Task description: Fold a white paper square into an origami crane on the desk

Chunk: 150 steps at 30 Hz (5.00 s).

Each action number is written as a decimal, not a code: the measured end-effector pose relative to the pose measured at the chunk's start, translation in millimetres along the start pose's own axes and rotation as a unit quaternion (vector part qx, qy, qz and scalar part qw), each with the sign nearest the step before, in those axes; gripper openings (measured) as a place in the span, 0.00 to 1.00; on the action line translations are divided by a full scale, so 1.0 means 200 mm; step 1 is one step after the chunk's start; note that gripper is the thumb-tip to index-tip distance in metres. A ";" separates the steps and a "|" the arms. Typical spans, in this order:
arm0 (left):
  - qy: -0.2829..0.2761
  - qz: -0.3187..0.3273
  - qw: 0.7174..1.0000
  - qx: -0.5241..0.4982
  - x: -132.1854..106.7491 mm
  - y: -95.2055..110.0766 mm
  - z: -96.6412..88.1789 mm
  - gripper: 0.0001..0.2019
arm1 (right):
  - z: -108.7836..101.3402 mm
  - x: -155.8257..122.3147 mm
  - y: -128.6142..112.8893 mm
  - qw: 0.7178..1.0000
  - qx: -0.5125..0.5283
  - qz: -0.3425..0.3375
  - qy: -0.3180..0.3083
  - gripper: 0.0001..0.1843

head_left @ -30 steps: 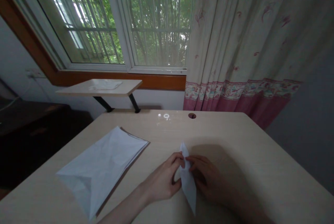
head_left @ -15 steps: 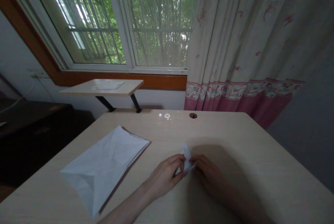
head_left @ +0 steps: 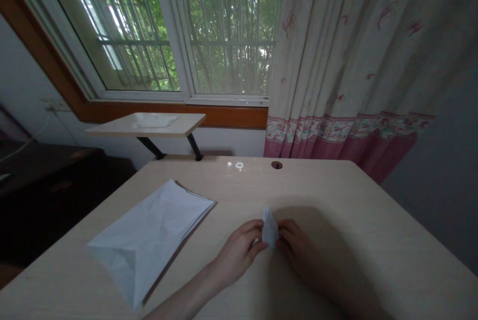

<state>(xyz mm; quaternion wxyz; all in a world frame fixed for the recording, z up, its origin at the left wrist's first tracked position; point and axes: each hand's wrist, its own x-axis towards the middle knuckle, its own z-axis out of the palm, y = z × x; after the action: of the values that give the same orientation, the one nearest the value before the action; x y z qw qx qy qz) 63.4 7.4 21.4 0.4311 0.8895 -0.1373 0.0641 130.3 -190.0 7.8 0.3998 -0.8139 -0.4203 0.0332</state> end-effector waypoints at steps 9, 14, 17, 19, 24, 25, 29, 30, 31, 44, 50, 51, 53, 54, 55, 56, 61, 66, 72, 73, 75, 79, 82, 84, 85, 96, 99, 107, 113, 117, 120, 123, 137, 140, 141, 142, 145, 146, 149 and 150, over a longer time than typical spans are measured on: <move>0.017 -0.024 1.000 -0.001 0.01 -0.01 0.03 0.05 | 0.00 0.00 -0.02 0.999 -0.004 0.026 0.026 0.06; 0.033 -0.026 0.999 -0.005 0.00 -0.01 0.03 0.05 | 0.00 0.02 -0.01 0.999 0.005 0.030 0.016 0.08; 0.040 -0.030 0.999 -0.012 0.00 -0.01 0.03 0.05 | 0.00 0.02 -0.01 0.999 0.002 0.041 0.010 0.09; 0.043 -0.034 0.998 -0.012 0.00 0.00 0.03 0.05 | 0.01 0.02 0.00 0.999 -0.004 0.044 0.012 0.09; 0.046 -0.040 0.998 0.006 0.01 0.00 0.04 0.06 | 0.03 0.02 0.02 0.999 -0.031 0.037 0.015 0.09; 0.048 -0.037 0.998 0.009 0.01 0.00 0.04 0.06 | 0.03 0.02 0.02 0.998 -0.038 0.036 0.017 0.09; 0.054 -0.027 0.998 0.003 0.01 -0.01 0.05 0.06 | 0.04 0.02 0.03 0.997 -0.059 0.035 0.022 0.09; 0.055 -0.027 0.998 0.001 0.01 -0.01 0.05 0.06 | 0.05 0.02 0.03 0.997 -0.061 0.037 0.025 0.09; 0.055 -0.028 0.998 0.000 0.01 -0.01 0.05 0.06 | 0.05 0.02 0.03 0.997 -0.061 0.040 0.030 0.08; 0.067 -0.010 0.998 0.010 0.00 -0.04 0.06 0.18 | 0.08 -0.01 0.09 0.983 -0.176 0.009 0.046 0.25; 0.053 0.014 0.994 0.094 -0.01 -0.07 0.09 0.18 | 0.04 -0.01 0.06 0.972 -0.234 -0.016 -0.013 0.27; 0.054 0.019 0.991 0.118 -0.01 -0.07 0.09 0.19 | 0.04 -0.01 0.06 0.970 -0.242 -0.024 -0.018 0.27; 0.054 0.035 0.984 0.168 -0.01 -0.06 0.09 0.18 | 0.04 -0.01 0.05 0.963 -0.265 -0.037 -0.023 0.27; 0.054 0.045 0.979 0.190 -0.01 -0.06 0.08 0.18 | 0.04 -0.01 0.05 0.959 -0.280 -0.041 -0.024 0.26; 0.053 0.055 0.975 0.211 -0.01 -0.05 0.08 0.17 | 0.05 -0.01 0.05 0.953 -0.299 -0.043 -0.023 0.26; 0.051 0.063 0.970 0.228 -0.01 -0.05 0.08 0.17 | 0.05 -0.02 0.05 0.947 -0.318 -0.046 -0.021 0.26; 0.054 0.086 0.951 0.290 -0.02 -0.04 0.08 0.19 | 0.07 -0.03 0.07 0.922 -0.381 -0.073 0.003 0.28; 0.076 0.113 0.940 0.313 -0.02 -0.05 0.10 0.19 | 0.07 -0.03 0.07 0.923 -0.375 -0.084 0.017 0.27; 0.062 0.127 0.930 0.339 -0.02 -0.06 0.10 0.17 | 0.08 -0.03 0.07 0.923 -0.374 -0.087 0.040 0.27; 0.062 0.125 0.929 0.343 -0.02 -0.06 0.10 0.16 | 0.08 -0.03 0.07 0.922 -0.376 -0.086 0.040 0.28; 0.062 0.121 0.927 0.350 -0.02 -0.06 0.10 0.16 | 0.08 -0.03 0.07 0.920 -0.381 -0.088 0.029 0.28; 0.043 0.107 0.926 0.360 -0.01 -0.04 0.09 0.16 | 0.08 -0.03 0.06 0.915 -0.393 -0.088 0.014 0.30; 0.032 0.104 0.926 0.361 -0.01 -0.03 0.08 0.16 | 0.08 -0.02 0.07 0.915 -0.396 -0.081 0.007 0.31; 0.032 0.104 0.927 0.360 -0.01 -0.03 0.08 0.17 | 0.08 -0.03 0.07 0.916 -0.395 -0.074 0.002 0.32; 0.033 0.105 0.927 0.359 -0.02 -0.03 0.08 0.17 | 0.08 -0.03 0.08 0.917 -0.393 -0.073 -0.002 0.32; 0.004 0.171 0.919 0.356 0.01 -0.08 -0.01 0.19 | 0.06 -0.03 0.08 0.952 -0.300 -0.062 -0.022 0.30; 0.030 0.203 0.904 0.375 0.02 -0.09 0.01 0.17 | 0.06 -0.02 0.09 0.963 -0.267 -0.041 -0.001 0.27; 0.026 0.217 0.885 0.411 0.02 -0.04 -0.01 0.14 | 0.07 -0.02 0.07 0.977 -0.191 0.006 0.096 0.18; 0.061 0.239 0.883 0.400 0.01 -0.04 -0.01 0.14 | 0.05 -0.01 0.04 0.985 -0.146 0.017 0.092 0.10; 0.072 0.239 0.879 0.407 0.01 -0.04 -0.02 0.14 | 0.04 0.00 0.06 0.990 -0.109 0.009 0.086 0.09; 0.075 0.241 0.878 0.407 0.01 -0.03 -0.03 0.15 | 0.02 0.01 0.06 0.992 -0.079 0.017 0.100 0.11; 0.078 0.241 0.883 0.396 0.01 -0.03 -0.03 0.16 | 0.01 0.01 0.04 0.991 -0.045 0.026 0.121 0.12; 0.140 -0.035 0.989 0.015 -0.01 0.01 0.05 0.31 | 0.03 0.02 0.01 0.984 0.024 0.026 0.175 0.12; 0.085 -0.087 0.988 -0.097 0.01 0.00 0.05 0.20 | 0.04 0.01 0.02 0.984 0.011 0.021 0.177 0.10; 0.066 -0.098 0.986 -0.119 0.01 0.00 0.05 0.15 | 0.05 0.01 0.02 0.984 0.002 0.017 0.177 0.09; 0.053 -0.105 0.984 -0.137 0.02 0.00 0.05 0.12 | 0.05 0.01 0.02 0.984 -0.007 0.011 0.178 0.09; 0.049 -0.115 0.976 -0.178 0.02 -0.02 0.05 0.11 | 0.06 0.01 0.03 0.986 -0.030 -0.007 0.166 0.07; 0.050 -0.117 0.974 -0.189 0.02 -0.02 0.05 0.11 | 0.06 0.01 0.03 0.986 -0.040 -0.011 0.161 0.07; 0.045 -0.131 0.969 -0.206 0.01 -0.02 0.05 0.14 | 0.05 0.00 0.01 0.987 -0.062 -0.018 0.144 0.06; 0.044 -0.134 0.969 -0.204 0.01 -0.02 0.05 0.14 | 0.05 0.00 0.00 0.988 -0.059 -0.019 0.140 0.06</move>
<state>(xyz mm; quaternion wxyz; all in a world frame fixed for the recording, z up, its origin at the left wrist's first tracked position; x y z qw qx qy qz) 66.0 1.1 12.5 0.6138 0.7893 -0.0079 0.0151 126.1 -184.8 1.3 0.4062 -0.8246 -0.3771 -0.1137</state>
